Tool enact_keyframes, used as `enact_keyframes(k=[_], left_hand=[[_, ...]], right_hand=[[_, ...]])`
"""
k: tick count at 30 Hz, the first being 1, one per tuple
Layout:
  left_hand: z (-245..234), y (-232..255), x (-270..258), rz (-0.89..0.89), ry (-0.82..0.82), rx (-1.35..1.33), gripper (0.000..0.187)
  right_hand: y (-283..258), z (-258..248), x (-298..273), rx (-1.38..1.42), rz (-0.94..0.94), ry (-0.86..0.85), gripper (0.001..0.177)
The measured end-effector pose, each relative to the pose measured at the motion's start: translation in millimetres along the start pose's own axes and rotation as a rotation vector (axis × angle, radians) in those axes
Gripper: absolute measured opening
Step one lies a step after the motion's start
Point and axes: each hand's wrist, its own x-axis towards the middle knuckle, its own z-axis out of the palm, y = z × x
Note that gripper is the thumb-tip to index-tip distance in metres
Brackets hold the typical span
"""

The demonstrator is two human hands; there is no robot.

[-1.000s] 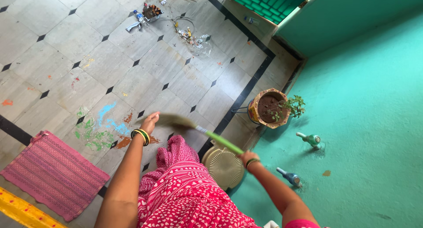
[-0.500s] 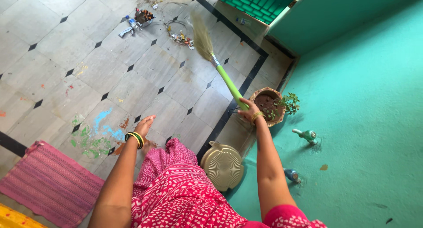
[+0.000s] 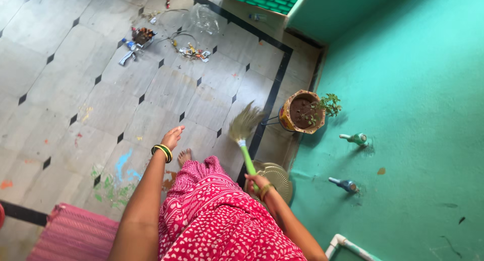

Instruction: The person sweeps a tiled floor and a set of stairs using a broom. They gather scattered trash and dust into a pile, moving from the interior floor area to the exterior steps.

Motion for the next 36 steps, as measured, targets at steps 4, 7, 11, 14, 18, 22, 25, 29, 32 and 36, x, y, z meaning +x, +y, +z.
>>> enact_keyframes(k=[4, 7, 11, 14, 18, 22, 25, 29, 32, 36], left_hand=[[-14.5, 33.8, 25.9, -0.082, -0.008, 0.116, 0.053], [-27.1, 56.8, 48.7, -0.109, -0.063, 0.164, 0.053], [-37.8, 82.5, 83.0, -0.110, -0.103, 0.236, 0.054], [-39.0, 93.0, 101.9, -0.093, -0.156, 0.235, 0.054], [-17.0, 102.6, 126.5, -0.136, -0.232, 0.184, 0.054], [18.9, 114.1, 156.7, -0.144, -0.289, 0.240, 0.054], [48.0, 124.1, 180.2, -0.140, -0.324, 0.258, 0.054], [75.0, 130.3, 206.9, -0.155, -0.343, 0.239, 0.055], [88.1, 132.5, 227.2, -0.198, -0.334, 0.209, 0.055], [109.7, 150.6, 253.6, -0.282, -0.289, 0.236, 0.054]], right_hand=[[-45.5, 84.1, 59.7, -0.182, -0.060, 0.117, 0.027], [-99.4, 135.9, 101.1, -0.259, -0.122, 0.119, 0.026], [-144.0, 141.8, 117.6, -0.414, -0.349, 0.259, 0.031], [-135.5, 123.9, 108.6, -0.362, -0.428, 0.329, 0.043], [-75.1, 135.8, 95.5, -0.187, -0.498, 0.384, 0.043], [-73.9, 194.2, 129.1, 0.249, -0.369, 0.429, 0.035], [-152.3, 181.1, 161.1, 0.401, -0.411, 0.210, 0.020], [-239.4, 132.4, 184.6, 0.379, -0.294, 0.114, 0.027], [-257.8, 111.8, 188.8, 0.075, -0.271, 0.333, 0.028], [-257.0, 87.6, 168.0, 0.006, -0.431, 0.554, 0.036]])
